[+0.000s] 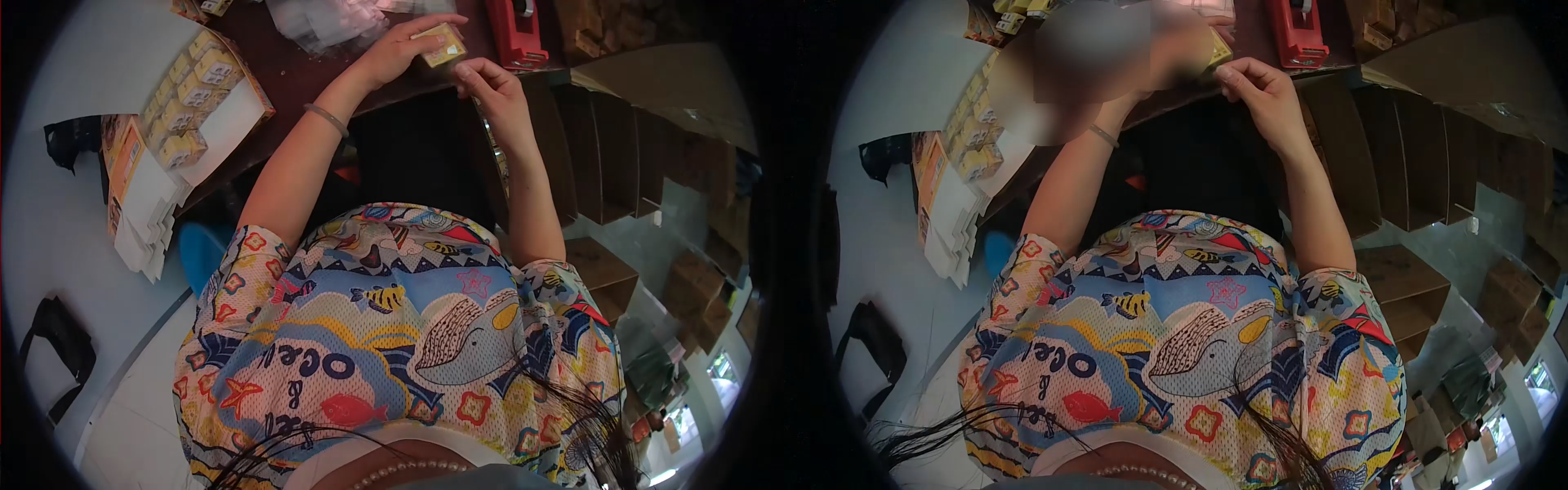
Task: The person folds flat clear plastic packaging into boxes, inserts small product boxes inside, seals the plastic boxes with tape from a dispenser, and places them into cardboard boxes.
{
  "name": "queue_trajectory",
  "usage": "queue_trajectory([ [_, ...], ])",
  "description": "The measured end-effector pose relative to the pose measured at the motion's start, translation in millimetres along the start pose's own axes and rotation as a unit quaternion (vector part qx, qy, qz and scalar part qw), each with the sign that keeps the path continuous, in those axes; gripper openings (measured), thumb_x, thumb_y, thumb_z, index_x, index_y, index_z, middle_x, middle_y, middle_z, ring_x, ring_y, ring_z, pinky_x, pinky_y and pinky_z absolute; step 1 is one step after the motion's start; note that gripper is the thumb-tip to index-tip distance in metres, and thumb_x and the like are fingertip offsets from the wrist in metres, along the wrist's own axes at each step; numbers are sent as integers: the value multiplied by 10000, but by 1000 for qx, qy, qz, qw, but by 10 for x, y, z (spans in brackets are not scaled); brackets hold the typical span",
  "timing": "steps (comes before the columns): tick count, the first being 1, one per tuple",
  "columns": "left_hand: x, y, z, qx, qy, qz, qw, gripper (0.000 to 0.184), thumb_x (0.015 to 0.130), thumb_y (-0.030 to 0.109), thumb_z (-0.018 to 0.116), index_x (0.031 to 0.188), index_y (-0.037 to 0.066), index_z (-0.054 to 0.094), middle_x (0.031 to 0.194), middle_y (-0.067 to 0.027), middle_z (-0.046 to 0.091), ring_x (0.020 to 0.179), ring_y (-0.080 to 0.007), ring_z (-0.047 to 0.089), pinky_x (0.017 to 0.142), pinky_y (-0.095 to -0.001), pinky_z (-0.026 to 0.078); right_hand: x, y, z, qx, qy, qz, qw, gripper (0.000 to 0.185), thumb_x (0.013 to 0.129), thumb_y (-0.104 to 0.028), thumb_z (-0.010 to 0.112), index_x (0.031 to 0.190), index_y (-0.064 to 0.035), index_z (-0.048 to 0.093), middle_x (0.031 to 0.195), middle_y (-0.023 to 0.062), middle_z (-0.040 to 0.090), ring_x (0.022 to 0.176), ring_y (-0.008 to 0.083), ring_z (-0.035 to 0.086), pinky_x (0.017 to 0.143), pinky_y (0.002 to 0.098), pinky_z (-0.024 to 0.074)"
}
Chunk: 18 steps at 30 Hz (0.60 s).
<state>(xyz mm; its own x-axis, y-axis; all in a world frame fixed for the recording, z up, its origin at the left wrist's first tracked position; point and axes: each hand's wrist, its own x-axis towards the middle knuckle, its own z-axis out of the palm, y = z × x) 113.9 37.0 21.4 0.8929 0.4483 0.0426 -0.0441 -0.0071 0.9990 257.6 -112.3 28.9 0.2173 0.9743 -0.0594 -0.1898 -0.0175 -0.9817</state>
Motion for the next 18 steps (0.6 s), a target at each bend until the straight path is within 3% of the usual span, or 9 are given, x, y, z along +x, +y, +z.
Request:
queue_trajectory([
  [5,11,-60,-12,-41,-19,17,999,439,967,310,515,1366,128,542,1175,-57,628,1145,-171,573,1048,-313,402,32,46,-9,-34,27,21,999,207,939,-229,670,875,-32,689,718,-37,597,683,31,517,643,188,406],
  [8,-32,86,123,72,9,-4,997,407,977,280,519,1340,100,552,1134,-48,643,1106,-162,597,1006,-304,441,46,15,1,-65,60,52,995,252,918,-264,699,815,-34,687,670,-38,589,625,31,504,590,193,394],
  [11,-16,20,94,67,40,10,997,380,984,239,520,1325,75,551,1090,-46,650,1053,-153,620,954,-307,481,127,152,3,-140,107,75,981,307,899,-292,720,753,-25,676,613,-23,576,569,38,491,536,212,382],
  [12,-33,-14,85,-21,73,-3,997,362,984,237,512,1301,69,566,1084,-59,653,1038,-153,622,940,-304,487,160,202,15,-172,125,79,974,326,893,-299,726,734,-20,671,594,-16,571,552,42,487,520,220,378],
  [13,-49,-54,78,-108,104,-13,989,348,984,234,504,1277,63,581,1078,-72,655,1023,-153,625,925,-301,492,139,165,79,-304,127,64,942,369,878,-302,738,680,-4,650,527,7,549,496,73,477,495,252,389],
  [15,-92,-155,30,-326,199,-38,924,314,989,203,473,1219,22,589,1098,-112,650,1039,-206,631,940,-361,505,18,270,205,-332,147,-7,932,286,848,-264,761,826,3,660,725,71,641,674,146,584,605,303,464],
  [16,-159,-102,21,-421,243,-67,871,307,993,198,462,1203,11,585,1118,-122,645,1061,-235,625,959,-398,499,-19,227,277,-391,141,-159,896,285,822,-222,779,948,-7,640,922,115,626,827,203,588,699,338,480],
  [17,-273,-74,20,-512,287,-94,804,301,996,192,451,1188,1,582,1139,-131,641,1083,-264,620,979,-435,493,-106,205,364,-430,130,-306,839,365,796,-180,798,1069,-17,619,1120,158,612,979,260,591,794,373,496],
  [18,-414,-138,-14,-565,293,-107,764,306,998,206,443,1194,8,570,1165,-145,635,1105,-298,612,1006,-485,469,-218,131,488,-409,87,-287,862,602,737,-101,826,1255,-53,522,1357,191,431,1199,369,479,964,429,455],
])
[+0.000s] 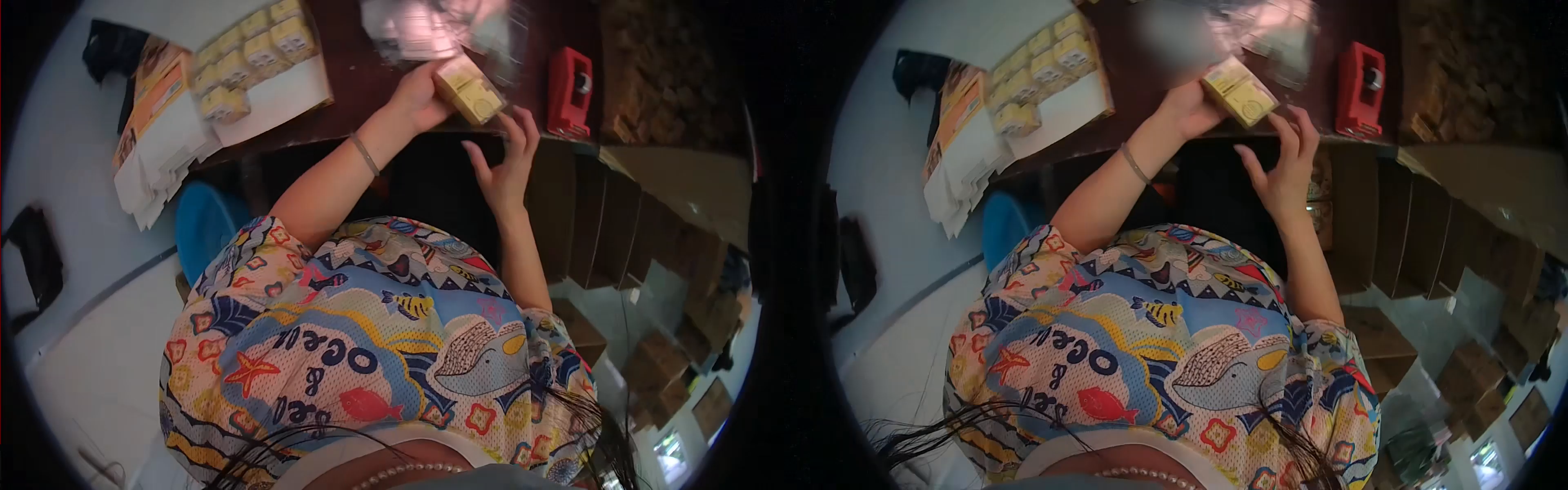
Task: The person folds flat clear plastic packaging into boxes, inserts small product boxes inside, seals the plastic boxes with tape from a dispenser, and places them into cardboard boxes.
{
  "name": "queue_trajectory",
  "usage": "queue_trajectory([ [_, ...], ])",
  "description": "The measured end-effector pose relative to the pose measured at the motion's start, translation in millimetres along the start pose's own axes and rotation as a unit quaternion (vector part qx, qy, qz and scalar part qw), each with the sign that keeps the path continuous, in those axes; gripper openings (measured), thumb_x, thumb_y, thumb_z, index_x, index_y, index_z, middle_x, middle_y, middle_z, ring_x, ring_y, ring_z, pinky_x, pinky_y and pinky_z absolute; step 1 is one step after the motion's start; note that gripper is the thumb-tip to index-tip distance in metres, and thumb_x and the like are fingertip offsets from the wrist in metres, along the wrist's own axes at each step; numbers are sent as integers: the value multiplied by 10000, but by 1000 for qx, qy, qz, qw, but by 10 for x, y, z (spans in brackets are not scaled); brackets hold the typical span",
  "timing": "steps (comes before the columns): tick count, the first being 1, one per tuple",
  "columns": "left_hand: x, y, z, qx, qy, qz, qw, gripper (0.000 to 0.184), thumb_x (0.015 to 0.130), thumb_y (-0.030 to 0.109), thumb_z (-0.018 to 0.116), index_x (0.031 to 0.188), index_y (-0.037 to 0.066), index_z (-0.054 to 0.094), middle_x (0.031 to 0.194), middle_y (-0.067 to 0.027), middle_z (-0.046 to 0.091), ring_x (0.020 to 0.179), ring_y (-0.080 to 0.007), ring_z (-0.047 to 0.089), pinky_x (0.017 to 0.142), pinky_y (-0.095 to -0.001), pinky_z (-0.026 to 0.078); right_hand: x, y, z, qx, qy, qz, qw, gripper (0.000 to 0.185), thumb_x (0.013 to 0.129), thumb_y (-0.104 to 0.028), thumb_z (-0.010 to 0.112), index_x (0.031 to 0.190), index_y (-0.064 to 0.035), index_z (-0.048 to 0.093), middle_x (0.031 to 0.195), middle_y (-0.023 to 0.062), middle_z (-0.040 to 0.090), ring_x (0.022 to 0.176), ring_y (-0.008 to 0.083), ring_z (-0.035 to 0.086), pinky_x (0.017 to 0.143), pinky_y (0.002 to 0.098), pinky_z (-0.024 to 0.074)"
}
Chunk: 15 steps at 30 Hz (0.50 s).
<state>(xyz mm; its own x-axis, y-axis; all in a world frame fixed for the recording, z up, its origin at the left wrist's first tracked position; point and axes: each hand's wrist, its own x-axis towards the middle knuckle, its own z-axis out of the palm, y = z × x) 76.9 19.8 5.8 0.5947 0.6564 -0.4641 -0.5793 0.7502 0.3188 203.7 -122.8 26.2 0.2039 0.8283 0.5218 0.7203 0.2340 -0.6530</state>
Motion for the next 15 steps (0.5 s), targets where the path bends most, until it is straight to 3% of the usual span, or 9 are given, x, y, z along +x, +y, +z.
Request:
queue_trajectory([
  [1,-114,4,-46,-10,1,-1,1000,346,1006,230,404,1222,6,553,1193,-146,621,1137,-299,595,1034,-490,444,13,-89,5,39,-25,-48,998,698,700,-85,850,1301,-62,495,1395,211,395,1230,402,476,1010,435,445],
  [3,-319,-5,-229,-23,-25,-38,999,380,1013,257,362,1240,12,544,1217,-137,609,1173,-299,572,1059,-496,416,48,-149,47,-24,-84,-154,984,726,700,-89,853,1323,-62,482,1377,205,441,1281,401,447,1030,435,434],
  [5,-684,8,-93,-36,17,-6,999,405,1017,273,333,1261,20,535,1232,-128,602,1196,-291,554,1057,-487,412,248,-233,117,34,-114,-208,971,718,714,-92,845,1333,-61,482,1325,195,501,1232,391,497,1003,440,455],
  [6,-784,85,-235,-84,-83,-4,993,393,1024,296,358,1267,35,525,1230,-136,610,1177,-286,561,1048,-466,404,368,-304,136,60,-127,-234,962,715,721,-93,841,1338,-60,483,1300,189,531,1208,387,522,990,442,465],
  [9,-1163,313,-414,-17,-34,210,977,402,1028,317,359,1277,42,513,1229,-127,611,1175,-267,561,1020,-448,417,726,-663,416,329,-130,-19,935,617,746,-67,807,1298,-45,532,1191,156,605,1094,353,605,948,423,498],
  [10,-1288,386,-397,49,94,273,956,391,1025,324,370,1257,48,519,1188,-113,620,1128,-249,575,982,-431,432,910,-731,544,314,-156,-42,936,579,760,-70,794,1282,-38,547,1180,149,611,1040,344,626,928,403,509],
  [11,-1389,468,-678,85,96,271,954,359,1013,316,404,1198,47,553,1132,-105,630,1067,-245,590,946,-408,445,1091,-830,735,296,-178,-66,936,541,773,-73,780,1266,-31,561,1170,141,617,987,335,646,908,382,520],
  [13,-1550,517,-970,89,85,229,966,287,991,294,477,1104,56,590,1023,-90,641,958,-229,626,852,-357,484,1321,-1063,1202,235,-194,-189,934,499,795,-108,762,1247,-15,572,1196,125,606,1021,329,627,913,362,519],
  [15,-1635,425,-1068,109,98,181,973,282,986,281,485,1114,52,588,1015,-88,641,955,-227,624,849,-351,482,1284,-1148,1839,196,-206,-278,918,489,804,-111,714,1267,-41,571,1258,109,572,1124,322,569,928,369,513],
])
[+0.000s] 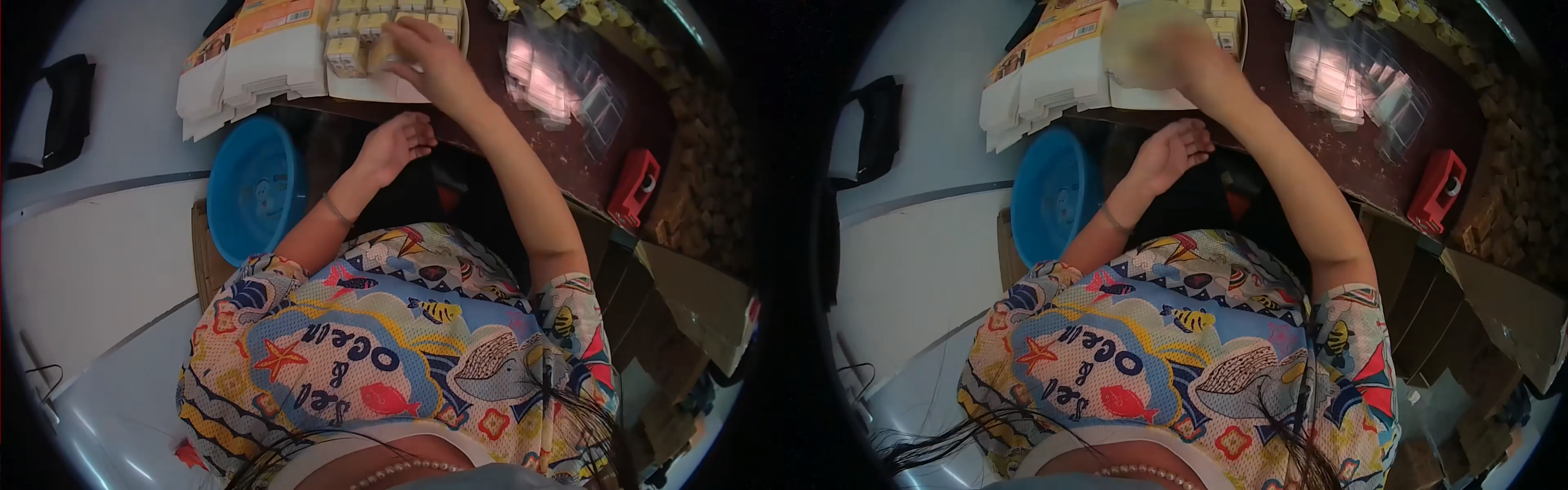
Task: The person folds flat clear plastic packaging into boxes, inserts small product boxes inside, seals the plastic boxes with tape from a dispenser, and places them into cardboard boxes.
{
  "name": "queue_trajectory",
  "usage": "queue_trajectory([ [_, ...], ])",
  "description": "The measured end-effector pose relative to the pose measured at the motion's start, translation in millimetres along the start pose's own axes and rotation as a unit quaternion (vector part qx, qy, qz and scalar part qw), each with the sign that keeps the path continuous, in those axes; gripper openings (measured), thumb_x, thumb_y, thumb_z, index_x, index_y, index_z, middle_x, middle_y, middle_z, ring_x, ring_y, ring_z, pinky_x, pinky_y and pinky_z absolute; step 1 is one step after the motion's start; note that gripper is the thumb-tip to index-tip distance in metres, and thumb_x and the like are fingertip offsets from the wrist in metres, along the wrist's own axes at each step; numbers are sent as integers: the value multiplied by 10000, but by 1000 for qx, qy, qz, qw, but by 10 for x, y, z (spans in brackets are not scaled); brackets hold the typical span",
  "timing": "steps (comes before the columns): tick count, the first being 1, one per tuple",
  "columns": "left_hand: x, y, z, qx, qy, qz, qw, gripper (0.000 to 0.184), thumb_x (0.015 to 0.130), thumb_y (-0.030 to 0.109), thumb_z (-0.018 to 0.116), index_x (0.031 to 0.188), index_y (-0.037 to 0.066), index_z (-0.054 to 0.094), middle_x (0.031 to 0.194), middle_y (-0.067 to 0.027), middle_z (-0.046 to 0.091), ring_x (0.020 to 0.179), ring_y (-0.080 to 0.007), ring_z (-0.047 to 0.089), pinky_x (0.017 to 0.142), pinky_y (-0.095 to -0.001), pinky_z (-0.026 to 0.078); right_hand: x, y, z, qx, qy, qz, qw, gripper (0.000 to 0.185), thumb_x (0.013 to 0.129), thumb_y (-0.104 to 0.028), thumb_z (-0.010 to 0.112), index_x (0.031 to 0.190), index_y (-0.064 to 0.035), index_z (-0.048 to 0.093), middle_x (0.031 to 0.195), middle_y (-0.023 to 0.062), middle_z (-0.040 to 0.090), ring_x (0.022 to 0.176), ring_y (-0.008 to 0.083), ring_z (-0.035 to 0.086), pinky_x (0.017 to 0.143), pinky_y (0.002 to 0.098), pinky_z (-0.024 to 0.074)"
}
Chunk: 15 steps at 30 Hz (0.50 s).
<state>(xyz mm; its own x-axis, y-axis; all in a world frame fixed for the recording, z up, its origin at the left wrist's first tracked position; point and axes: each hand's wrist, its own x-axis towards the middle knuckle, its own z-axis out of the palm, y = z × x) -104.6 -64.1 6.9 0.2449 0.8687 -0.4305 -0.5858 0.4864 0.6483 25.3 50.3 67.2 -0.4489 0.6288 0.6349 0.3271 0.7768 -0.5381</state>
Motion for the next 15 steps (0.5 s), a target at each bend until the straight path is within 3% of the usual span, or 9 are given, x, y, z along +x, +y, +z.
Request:
queue_trajectory([
  [3,-3,-173,-10,17,12,-30,999,281,981,266,496,1132,45,583,1002,-88,643,954,-226,623,849,-349,481,-101,344,513,-56,-17,-86,995,484,794,-74,658,1271,-77,579,1314,94,531,1238,303,486,971,376,489],
  [6,19,-243,-36,14,6,-26,1000,291,981,263,506,1151,36,574,1014,-99,651,956,-226,623,853,-351,480,-226,398,586,-72,33,-58,995,478,783,-37,618,1257,-97,586,1324,85,519,1278,299,448,1020,401,446],
  [9,95,-287,-65,25,-17,-40,999,303,987,281,508,1160,41,571,1046,-107,658,962,-220,622,862,-347,478,-321,312,307,-170,49,-45,983,456,781,-71,665,1230,-113,601,1311,91,524,1277,323,448,1043,448,402],
  [12,120,-274,67,63,-43,-69,995,328,989,309,512,1173,46,578,1055,-102,663,989,-219,613,895,-351,462,-517,295,-294,-121,110,32,986,441,765,-121,725,1193,-138,621,1309,100,523,1271,349,446,1041,480,376],
  [14,128,-273,99,75,-62,-81,992,323,1001,311,500,1175,51,578,1054,-98,659,983,-211,616,877,-341,471,-767,685,-760,-201,177,130,954,415,779,-172,761,1174,-140,638,1291,162,519,1225,378,464,1021,475,389],
  [15,127,-273,121,78,-68,-87,991,319,1004,308,496,1176,52,578,1053,-97,658,982,-209,616,873,-337,472,-1000,1061,-982,-283,206,163,923,428,800,-259,756,1180,-106,633,1274,224,509,1207,395,465,1001,499,395],
])
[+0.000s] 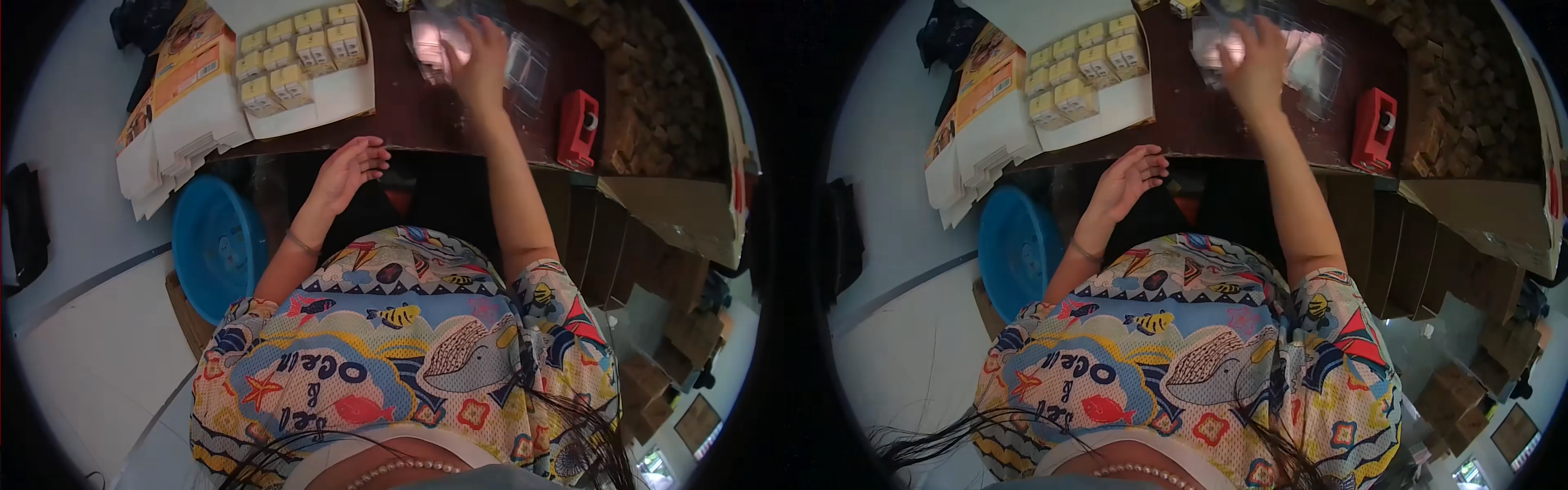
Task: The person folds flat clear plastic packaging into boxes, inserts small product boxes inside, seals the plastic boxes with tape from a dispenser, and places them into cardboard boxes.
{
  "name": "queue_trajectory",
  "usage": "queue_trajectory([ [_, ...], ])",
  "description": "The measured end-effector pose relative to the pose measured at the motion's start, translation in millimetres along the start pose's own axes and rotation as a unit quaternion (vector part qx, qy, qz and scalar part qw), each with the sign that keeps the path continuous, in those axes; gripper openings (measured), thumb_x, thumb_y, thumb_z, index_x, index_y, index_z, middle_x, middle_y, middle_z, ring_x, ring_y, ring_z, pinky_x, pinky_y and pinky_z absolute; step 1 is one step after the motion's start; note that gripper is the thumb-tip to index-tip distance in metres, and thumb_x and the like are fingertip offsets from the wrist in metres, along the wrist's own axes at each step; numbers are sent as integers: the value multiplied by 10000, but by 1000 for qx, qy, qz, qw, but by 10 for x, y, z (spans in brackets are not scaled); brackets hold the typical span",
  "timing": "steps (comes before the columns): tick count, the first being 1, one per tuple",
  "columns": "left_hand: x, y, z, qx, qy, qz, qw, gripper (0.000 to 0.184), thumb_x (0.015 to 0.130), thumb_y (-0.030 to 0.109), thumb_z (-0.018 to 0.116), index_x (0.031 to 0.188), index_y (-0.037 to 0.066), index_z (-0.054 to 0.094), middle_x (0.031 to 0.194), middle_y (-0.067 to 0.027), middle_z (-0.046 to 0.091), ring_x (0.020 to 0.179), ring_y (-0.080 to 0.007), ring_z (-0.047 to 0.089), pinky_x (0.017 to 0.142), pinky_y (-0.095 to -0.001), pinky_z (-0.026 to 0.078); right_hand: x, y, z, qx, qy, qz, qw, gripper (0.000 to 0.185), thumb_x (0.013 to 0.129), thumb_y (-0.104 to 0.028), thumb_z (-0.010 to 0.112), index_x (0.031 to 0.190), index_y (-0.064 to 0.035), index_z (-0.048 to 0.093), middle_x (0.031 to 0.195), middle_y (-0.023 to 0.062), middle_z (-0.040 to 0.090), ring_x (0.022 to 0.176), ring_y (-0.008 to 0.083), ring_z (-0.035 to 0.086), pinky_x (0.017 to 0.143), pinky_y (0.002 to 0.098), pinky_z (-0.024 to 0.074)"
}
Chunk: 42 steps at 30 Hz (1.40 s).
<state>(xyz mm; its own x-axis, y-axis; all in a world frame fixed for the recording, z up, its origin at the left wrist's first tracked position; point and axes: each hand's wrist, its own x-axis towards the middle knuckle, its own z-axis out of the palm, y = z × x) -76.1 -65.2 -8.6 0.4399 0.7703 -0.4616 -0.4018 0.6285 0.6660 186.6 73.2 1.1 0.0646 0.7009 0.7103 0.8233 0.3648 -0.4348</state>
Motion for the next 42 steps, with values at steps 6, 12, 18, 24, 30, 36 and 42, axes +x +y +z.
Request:
queue_trajectory([
  [6,137,-90,149,37,-48,-19,998,307,1016,294,474,1184,56,572,1062,-86,650,982,-191,613,866,-322,474,-128,1232,-372,-277,-162,345,882,965,678,-663,743,1294,28,472,1268,304,494,1197,472,456,966,552,403],
  [12,301,-123,446,88,-99,-39,990,307,1020,286,463,1201,58,559,1085,-78,632,997,-173,601,874,-311,469,192,1224,-561,-131,-245,477,834,662,624,-462,838,1072,-2,676,1072,207,697,1055,357,659,897,455,509],
  [18,357,-11,631,143,-112,-20,983,318,1019,282,473,1230,55,546,1094,-71,620,1017,-167,593,898,-311,465,-167,1158,-497,-104,59,266,956,242,818,-216,705,979,-35,691,905,168,708,863,328,686,775,394,528],
  [24,456,203,895,196,-114,118,967,493,1005,254,516,1433,39,401,1378,-101,487,1266,-202,471,1054,-346,384,-364,-146,-942,493,-3,435,754,215,971,-226,606,875,-34,616,706,-29,564,652,31,483,594,215,422],
  [30,580,189,869,67,-260,49,962,652,906,24,435,1527,26,235,1487,-134,407,1386,-252,388,1164,-431,295,-640,-599,-949,67,18,61,996,443,851,-167,719,1233,-16,550,1146,156,585,1110,257,534,936,381,412],
  [36,398,249,732,109,-352,-64,927,647,855,8,465,1482,24,306,1379,-202,507,1297,-310,499,1131,-444,351,-510,-537,-1137,251,-217,53,942,248,766,-173,780,974,-66,699,921,47,688,898,227,617,914,354,400],
  [42,245,-18,797,-184,-331,-134,916,638,875,148,652,1411,42,323,1234,-231,579,1202,-351,565,1065,-481,416,-549,-404,-1077,565,-344,349,663,114,889,-148,698,924,-40,683,904,7,665,860,105,607,779,273,482],
])
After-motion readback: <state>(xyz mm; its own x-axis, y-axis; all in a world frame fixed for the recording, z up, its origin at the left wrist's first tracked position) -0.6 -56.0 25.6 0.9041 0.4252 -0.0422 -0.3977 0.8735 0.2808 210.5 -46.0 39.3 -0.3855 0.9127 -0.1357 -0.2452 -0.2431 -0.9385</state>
